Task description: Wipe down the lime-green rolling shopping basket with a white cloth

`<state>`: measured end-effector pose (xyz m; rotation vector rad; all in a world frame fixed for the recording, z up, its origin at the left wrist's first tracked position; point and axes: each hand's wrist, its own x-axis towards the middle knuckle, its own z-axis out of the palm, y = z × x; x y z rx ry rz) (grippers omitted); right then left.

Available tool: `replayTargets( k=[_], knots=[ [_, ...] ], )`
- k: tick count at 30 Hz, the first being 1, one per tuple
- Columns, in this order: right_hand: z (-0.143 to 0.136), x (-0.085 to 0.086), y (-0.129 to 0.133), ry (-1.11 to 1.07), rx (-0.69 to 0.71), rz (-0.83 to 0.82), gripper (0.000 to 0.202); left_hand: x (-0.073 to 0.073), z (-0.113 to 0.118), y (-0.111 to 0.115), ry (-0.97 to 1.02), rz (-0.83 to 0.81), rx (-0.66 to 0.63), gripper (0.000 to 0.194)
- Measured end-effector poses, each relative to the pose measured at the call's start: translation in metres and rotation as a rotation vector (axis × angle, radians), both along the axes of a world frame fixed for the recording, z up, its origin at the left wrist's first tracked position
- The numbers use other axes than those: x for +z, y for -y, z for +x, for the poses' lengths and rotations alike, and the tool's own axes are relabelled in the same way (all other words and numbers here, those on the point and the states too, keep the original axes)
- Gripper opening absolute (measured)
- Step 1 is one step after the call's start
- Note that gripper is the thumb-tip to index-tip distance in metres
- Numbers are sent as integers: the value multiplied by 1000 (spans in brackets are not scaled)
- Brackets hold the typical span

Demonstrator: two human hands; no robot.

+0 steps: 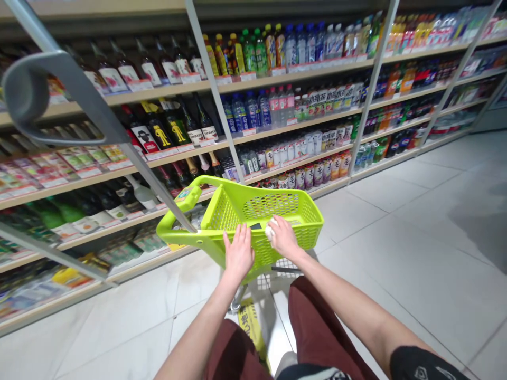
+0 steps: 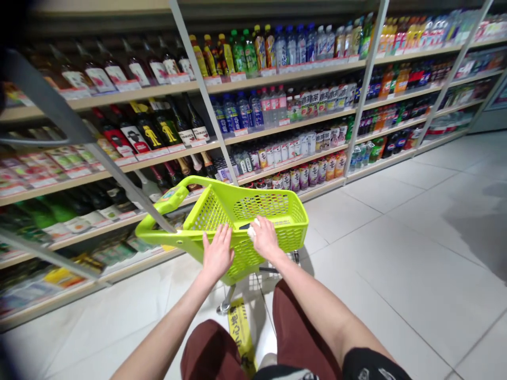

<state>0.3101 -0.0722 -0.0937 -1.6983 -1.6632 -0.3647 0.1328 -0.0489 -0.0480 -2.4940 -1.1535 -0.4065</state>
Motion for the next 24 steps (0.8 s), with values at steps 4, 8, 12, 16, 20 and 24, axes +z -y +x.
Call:
replayTargets(
  k=[4, 8, 12, 16, 20, 24],
  knots=[
    [-27, 4, -8, 54, 86, 9, 43, -5, 11, 1, -52, -44, 6, 60],
    [16, -5, 4, 107, 76, -31, 40, -3, 5, -2, -76, -46, -18, 60],
    [74, -18, 25, 0, -159, -31, 39, -3, 4, -2, -69, -56, -17, 59],
    [75, -19, 24, -121, -230, -13, 40, -6, 13, 2, -57, -60, 19, 60],
    [36, -13, 3, -150, -12, 27, 52, -4, 15, 5, -70, -69, 28, 59],
    [36, -13, 1, -95, 90, 14, 46, 3, 5, 0, -70, -44, 56, 58]
  ],
)
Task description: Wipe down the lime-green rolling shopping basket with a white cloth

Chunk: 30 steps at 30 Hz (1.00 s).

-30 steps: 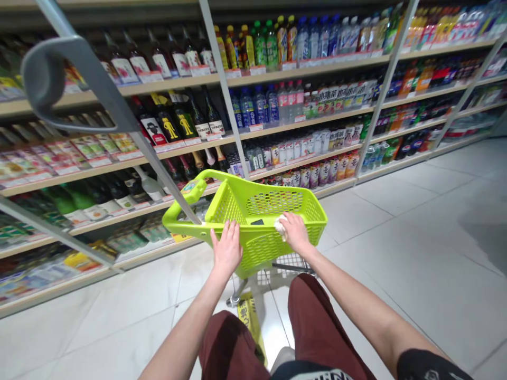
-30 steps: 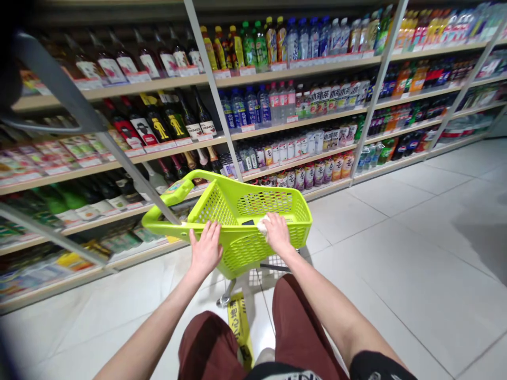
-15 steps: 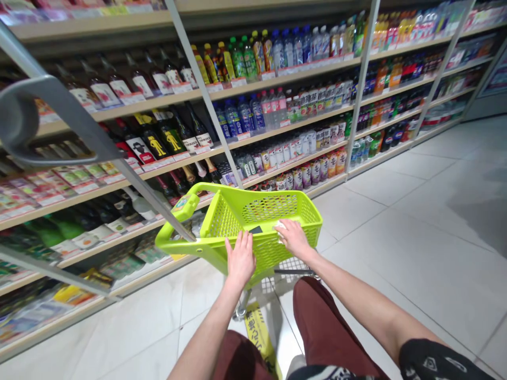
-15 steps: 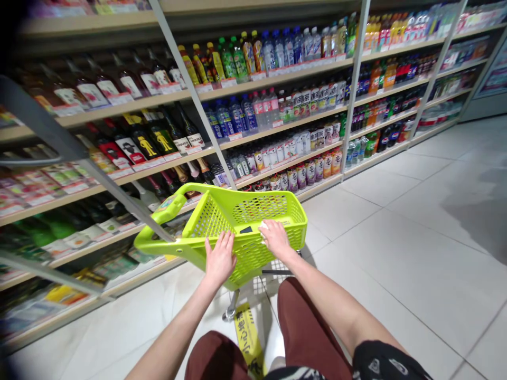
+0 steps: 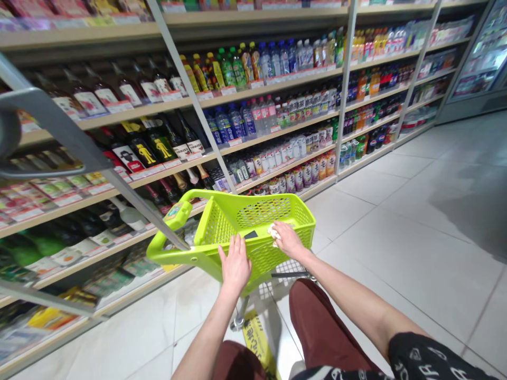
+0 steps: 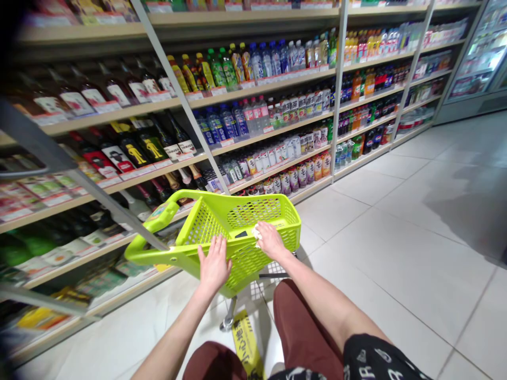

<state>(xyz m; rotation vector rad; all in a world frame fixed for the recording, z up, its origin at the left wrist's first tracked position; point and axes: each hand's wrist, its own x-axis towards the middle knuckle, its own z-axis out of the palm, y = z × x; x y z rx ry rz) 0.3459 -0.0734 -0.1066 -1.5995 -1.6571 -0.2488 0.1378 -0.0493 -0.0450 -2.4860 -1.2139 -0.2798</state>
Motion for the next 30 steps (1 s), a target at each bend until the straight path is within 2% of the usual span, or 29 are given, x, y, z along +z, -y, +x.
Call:
replayTargets(
  k=[5, 8, 11, 15, 17, 19, 23, 25, 27, 30],
  knots=[
    [65, -10, 22, -20, -285, -50, 37, 2, -10, -5, 2, 14, 20, 59],
    [80, -14, 25, -103, -370, -55, 37, -1, -7, -3, 14, 15, 30, 59],
    [55, -11, 14, -113, -292, -13, 37, -4, -2, -1, 27, 5, 32, 61],
    [3, -5, -3, -37, -58, 26, 40, -1, -4, -1, 26, -7, 6, 61],
    [-6, -3, -5, 3, 17, 17, 41, 3, -11, -2, 30, 8, -2, 60],
    [2, -2, -2, 27, 6, -9, 40, 8, -20, -3, 55, 36, 33, 61],
    [41, -6, 10, -31, -235, -30, 37, 12, -37, -5, 87, 62, 94, 61],
    [47, -9, 12, -69, -293, -14, 37, 10, -39, -6, 90, 59, 86, 61],
    [34, -11, 8, -78, -239, 18, 38, 6, -37, -6, 107, 57, 78, 62],
    [-13, -9, -5, -51, -42, 83, 42, 3, -34, -5, 145, 47, 42, 61]
  ],
)
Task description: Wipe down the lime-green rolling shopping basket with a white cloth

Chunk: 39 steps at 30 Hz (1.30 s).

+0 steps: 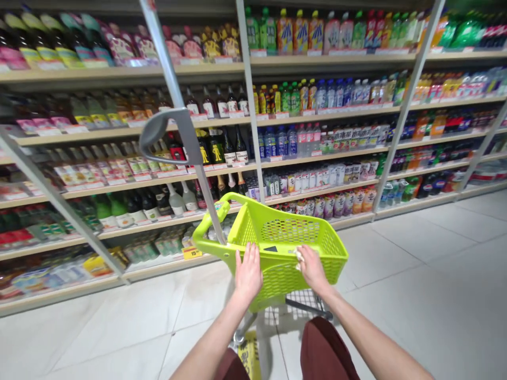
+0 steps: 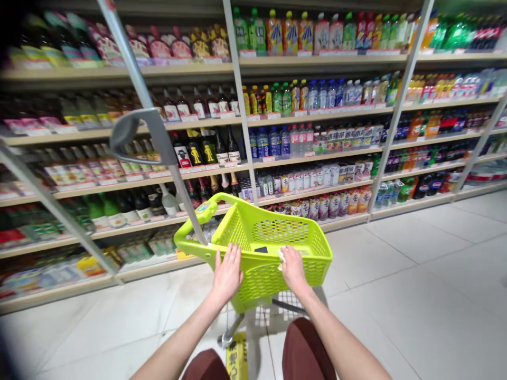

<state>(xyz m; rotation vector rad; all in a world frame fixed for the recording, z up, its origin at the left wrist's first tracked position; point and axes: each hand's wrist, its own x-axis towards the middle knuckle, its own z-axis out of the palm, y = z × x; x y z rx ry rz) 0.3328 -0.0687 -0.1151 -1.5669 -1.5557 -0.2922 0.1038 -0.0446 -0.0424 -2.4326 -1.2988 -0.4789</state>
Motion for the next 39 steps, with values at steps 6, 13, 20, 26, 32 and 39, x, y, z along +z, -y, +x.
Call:
replayTargets(
  k=[6, 13, 20, 26, 32, 39],
  knots=[
    [-95, 77, -34, 86, 348, 223, 47, 21, -35, -2, 191, 219, 1, 56],
    [-172, 272, -64, 305, 421, 502, 40, 80, -100, -26, 358, 337, 303, 63],
    [-197, 247, -88, 698, 587, 497, 34, 79, -118, -23, 288, 272, 294, 64],
    [-188, 198, -77, 921, 688, 417, 31, 63, -130, -23, 248, 217, 265, 64],
    [-200, 263, -92, 602, 538, 522, 36, 68, -131, -26, 244, 217, 269, 65],
    [-209, 173, -86, 735, 658, 347, 33, 41, -140, -20, 200, 126, 287, 67]
  ],
)
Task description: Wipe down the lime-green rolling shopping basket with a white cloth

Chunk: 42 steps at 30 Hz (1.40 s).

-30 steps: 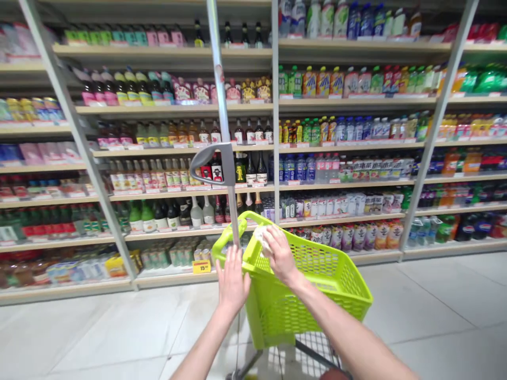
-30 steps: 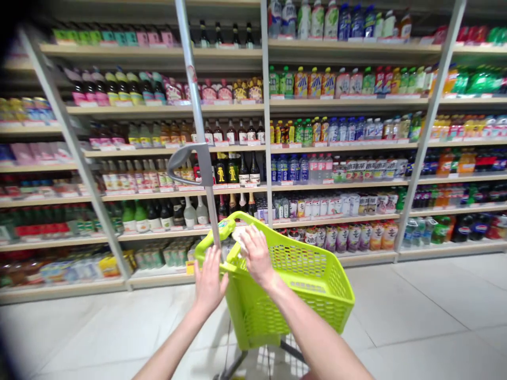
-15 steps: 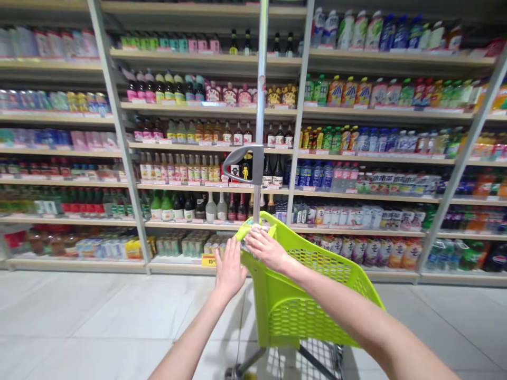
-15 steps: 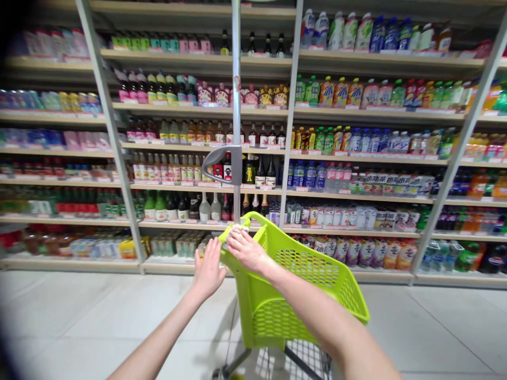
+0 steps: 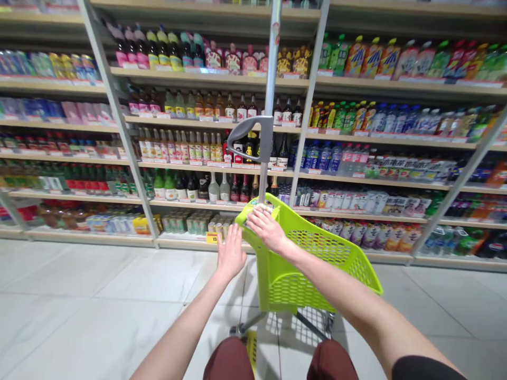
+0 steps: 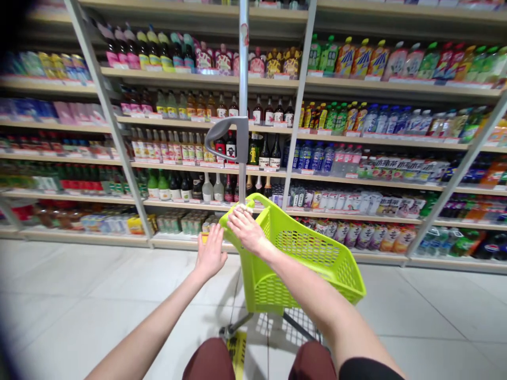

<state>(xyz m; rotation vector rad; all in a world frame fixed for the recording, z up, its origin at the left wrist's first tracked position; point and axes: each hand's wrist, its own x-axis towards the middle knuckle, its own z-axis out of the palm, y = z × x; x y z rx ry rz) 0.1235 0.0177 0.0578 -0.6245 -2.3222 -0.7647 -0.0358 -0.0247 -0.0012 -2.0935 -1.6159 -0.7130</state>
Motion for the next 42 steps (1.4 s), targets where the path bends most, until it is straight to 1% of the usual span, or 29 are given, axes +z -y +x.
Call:
replayTargets(
  k=[2, 6, 8, 11, 12, 13, 14, 15, 16, 19, 20, 21, 22, 23, 26, 27, 28, 29, 30, 33, 35, 36, 37, 39, 40, 42],
  knots=[
    [0, -32, 7, 3, -19, -56, 34, -10, -2, 3, -10, -20, 10, 66],
    [12, -84, 18, -2, -22, -113, 33, -29, 0, 11, -49, -58, -9, 65],
    [22, -112, 25, 43, -15, -144, 32, -40, 2, 18, -67, -100, -33, 66],
    [36, -156, 36, 172, -14, -208, 27, -58, 6, 28, -82, -183, -54, 67],
    [38, -168, 40, 214, -14, -226, 25, -64, 7, 31, -89, -206, -60, 67],
    [39, -176, 43, 244, -16, -241, 24, -68, 7, 33, -97, -224, -67, 67],
    [38, -179, 45, 258, -18, -249, 24, -71, 7, 34, -105, -234, -72, 67],
    [36, -177, 45, 256, -14, -251, 24, -73, 6, 35, -110, -237, -70, 67],
    [32, -170, 44, 237, -4, -246, 26, -73, 4, 34, -110, -231, -60, 67],
    [17, -133, 33, 119, 31, -208, 31, -67, 0, 26, -78, -176, 11, 66],
    [13, -122, 28, 81, 25, -195, 32, -64, 0, 23, -66, -154, 32, 66],
    [9, -116, 25, 68, 22, -186, 31, -61, 1, 21, -58, -134, 43, 66],
    [7, -114, 22, 73, 15, -183, 29, -58, 2, 19, -54, -118, 44, 66],
    [6, -116, 22, 97, 10, -189, 27, -55, 4, 18, -56, -107, 36, 65],
    [12, -140, 32, 179, 9, -241, 22, -48, 6, 18, -65, -83, -2, 65],
    [16, -147, 37, 170, 13, -251, 22, -44, 6, 17, -64, -74, -9, 65],
    [19, -150, 42, 127, 10, -251, 22, -40, 6, 16, -61, -64, -13, 65],
    [22, -149, 46, 53, -1, -239, 24, -35, 6, 14, -56, -51, -14, 65],
    [25, -143, 49, -47, -26, -220, 26, -28, 6, 11, -50, -38, -15, 65],
    [25, -113, 47, -349, -153, -188, 35, -8, 11, -2, -46, -6, -26, 62],
    [23, -95, 41, -440, -220, -222, 40, 4, 18, -11, -64, -8, -56, 57],
    [22, -90, 38, -450, -237, -249, 42, 8, 22, -15, -77, -16, -78, 54],
    [23, -88, 36, -446, -243, -275, 43, 11, 26, -18, -90, -23, -100, 50],
    [34, -92, 35, -426, -249, -314, 45, 13, 29, -22, -102, -26, -128, 45],
    [43, -97, 37, -424, -261, -326, 45, 13, 30, -23, -100, -21, -134, 44],
    [70, -110, 43, -448, -329, -344, 43, 11, 29, -23, -88, -11, -139, 43]
  ],
)
